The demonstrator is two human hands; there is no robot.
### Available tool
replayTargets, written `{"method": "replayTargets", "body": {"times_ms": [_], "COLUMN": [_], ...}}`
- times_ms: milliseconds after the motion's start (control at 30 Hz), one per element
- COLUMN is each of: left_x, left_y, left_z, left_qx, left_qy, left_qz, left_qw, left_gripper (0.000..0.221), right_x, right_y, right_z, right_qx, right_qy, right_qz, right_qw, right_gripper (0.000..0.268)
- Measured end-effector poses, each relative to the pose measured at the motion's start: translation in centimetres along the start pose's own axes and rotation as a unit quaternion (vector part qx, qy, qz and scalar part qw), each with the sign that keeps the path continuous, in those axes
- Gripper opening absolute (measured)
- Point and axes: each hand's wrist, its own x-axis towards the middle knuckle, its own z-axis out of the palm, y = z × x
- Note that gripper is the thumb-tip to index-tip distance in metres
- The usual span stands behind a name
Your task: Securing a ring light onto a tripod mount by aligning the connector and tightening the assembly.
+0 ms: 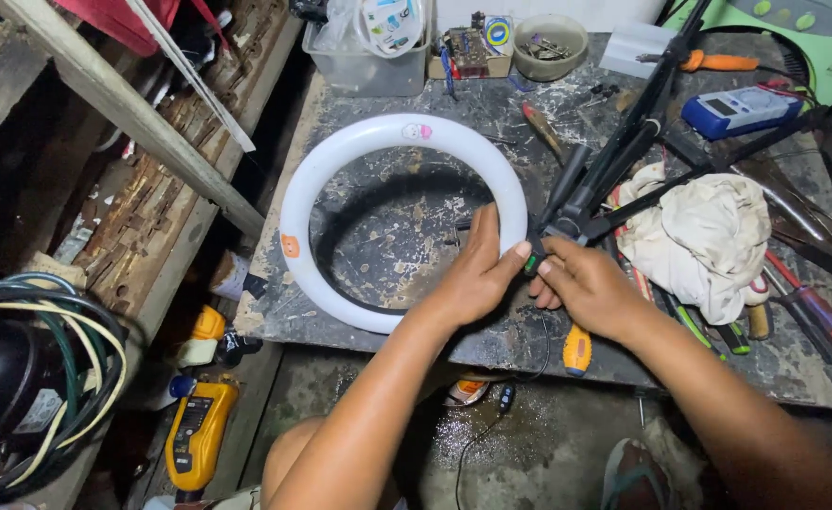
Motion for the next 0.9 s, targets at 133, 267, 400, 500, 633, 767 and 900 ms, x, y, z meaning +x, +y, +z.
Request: {"method": "replayTargets", "body": {"times_ms": [133,267,400,500,633,767,900], "left_x": [-0.1,0.1,0.3,0.4,0.5,0.6,0.6], "left_y": [1.6,0.6,-1.0,-1.2,0.6,-0.7,-0.5], "left_z": [-0.3,0.5,1.5,1.9,1.8,1.9,1.8], "left_qx": [-0.006,0.009,0.003,0.024,0.035,0.012,-0.006], "left_qy": [-0.004,-0.001,0.023,0.021,0.021,0.036,0.031], "left_qz": [-0.006,0.005,0.002,0.001,-0.014,-0.033,-0.046], "left_qw": [1.0,1.0,1.0,1.0,0.999,0.999,0.998], "left_gripper": [0.054,0.054,0.051,0.051,0.051,0.05,0.051], "right_x": [0.3,0.6,0.2,0.7,0.6,0.6,0.3], "right_y": [0.8,0.0,-1.8,-0.6,-0.4,0.5,0.4], "right_z": [0.1,0.8,1.0,1.2,0.7,0.0,-0.1], "right_qx": [-0.048,0.129,0.089,0.102,0.097,0.052,-0.053], "right_qy": [0.003,0.047,0.109,0.122,0.118,0.043,0.047], "right_qz": [-0.02,0.065,0.054,0.056,0.057,-0.019,-0.067], "right_qw": [0.999,0.988,0.989,0.986,0.987,0.998,0.995], "right_gripper": [0.036,0.038,0.03,0.03,0.034,0.03,0.024]}}
